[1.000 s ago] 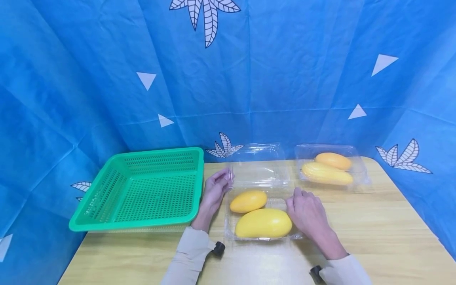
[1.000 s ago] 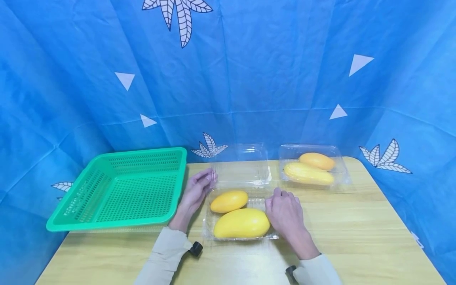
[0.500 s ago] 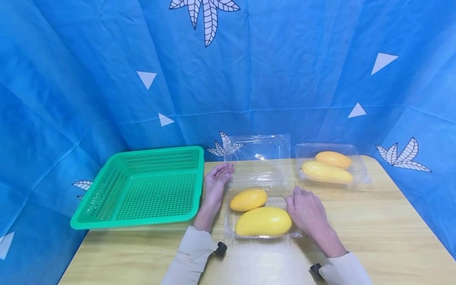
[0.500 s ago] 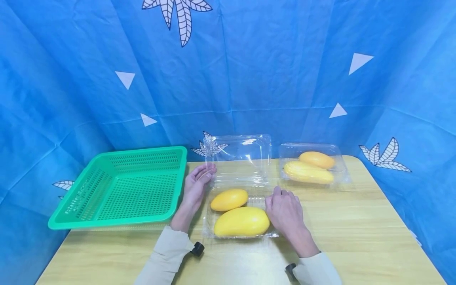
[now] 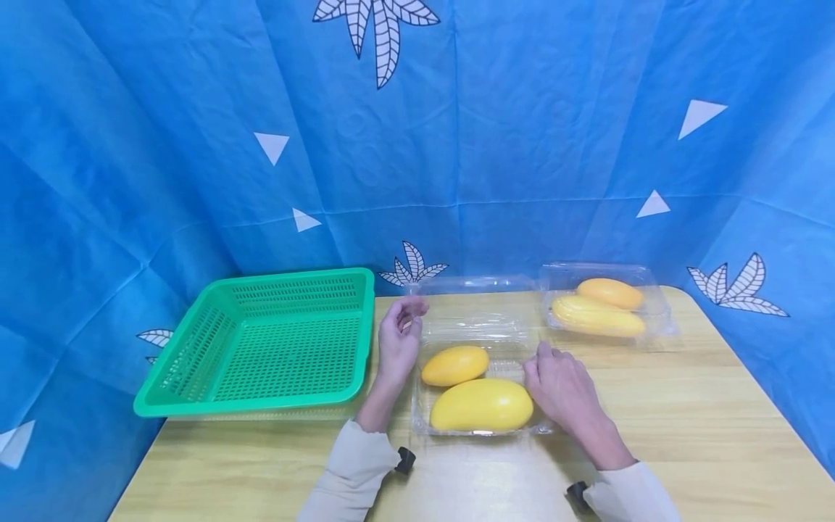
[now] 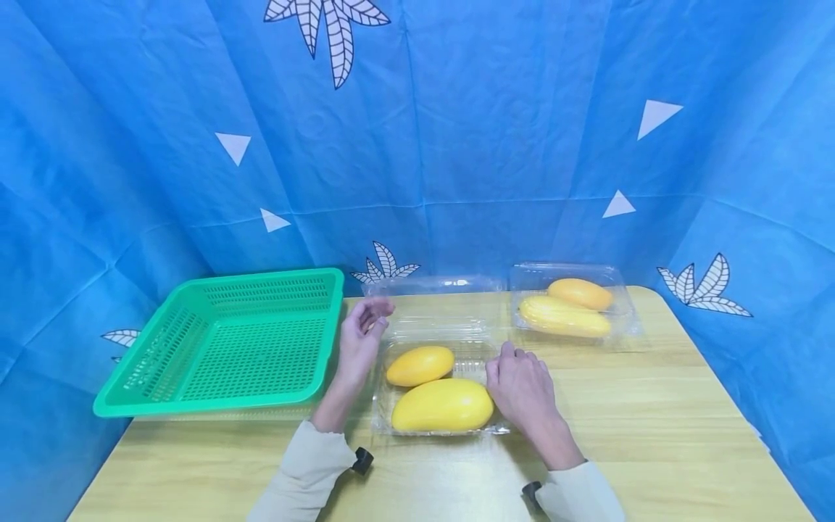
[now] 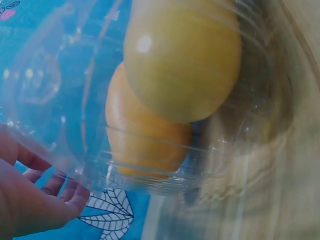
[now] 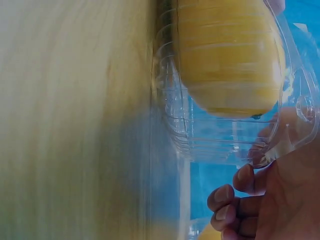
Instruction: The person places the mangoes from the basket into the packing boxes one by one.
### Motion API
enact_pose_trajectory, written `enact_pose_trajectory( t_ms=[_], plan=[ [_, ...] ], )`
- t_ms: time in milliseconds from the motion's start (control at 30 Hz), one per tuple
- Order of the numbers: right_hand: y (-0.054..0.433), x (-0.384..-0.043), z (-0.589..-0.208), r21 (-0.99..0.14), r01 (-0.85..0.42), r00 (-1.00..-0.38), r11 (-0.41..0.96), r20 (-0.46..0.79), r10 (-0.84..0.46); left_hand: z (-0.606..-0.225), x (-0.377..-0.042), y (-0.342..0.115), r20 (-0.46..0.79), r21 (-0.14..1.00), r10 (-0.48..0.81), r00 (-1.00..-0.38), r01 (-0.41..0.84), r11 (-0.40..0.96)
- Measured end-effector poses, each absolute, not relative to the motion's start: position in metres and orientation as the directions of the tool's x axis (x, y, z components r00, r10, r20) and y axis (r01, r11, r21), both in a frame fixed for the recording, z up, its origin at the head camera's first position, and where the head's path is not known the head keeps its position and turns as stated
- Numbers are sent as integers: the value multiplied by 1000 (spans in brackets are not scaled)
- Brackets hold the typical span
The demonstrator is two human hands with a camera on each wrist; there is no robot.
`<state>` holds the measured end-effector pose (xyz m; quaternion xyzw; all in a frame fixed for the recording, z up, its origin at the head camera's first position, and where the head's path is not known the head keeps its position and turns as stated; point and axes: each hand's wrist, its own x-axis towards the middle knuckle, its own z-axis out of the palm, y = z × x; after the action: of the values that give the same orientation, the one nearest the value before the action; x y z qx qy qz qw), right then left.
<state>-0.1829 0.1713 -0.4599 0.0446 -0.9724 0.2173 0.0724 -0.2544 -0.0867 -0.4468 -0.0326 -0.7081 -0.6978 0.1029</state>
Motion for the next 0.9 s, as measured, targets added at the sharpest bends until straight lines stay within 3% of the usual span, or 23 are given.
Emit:
enact_pose_trajectory(
  t_ms=[300, 533, 900],
  plan=[
    [168, -185, -461, -565, -68, -997, 822, 5, -80, -445, -236, -98, 240, 953, -51, -969, 225, 204],
    [173, -185, -457, -629, -36, -991, 776, -76, -108, -447, -227, -109, 330, 885, 122, -936, 352, 305],
    [190, -182, -455, -665, -50, -993, 745, -49, -110, -449, -218, -120, 375, 725, 377, -847, 521, 450]
  ],
)
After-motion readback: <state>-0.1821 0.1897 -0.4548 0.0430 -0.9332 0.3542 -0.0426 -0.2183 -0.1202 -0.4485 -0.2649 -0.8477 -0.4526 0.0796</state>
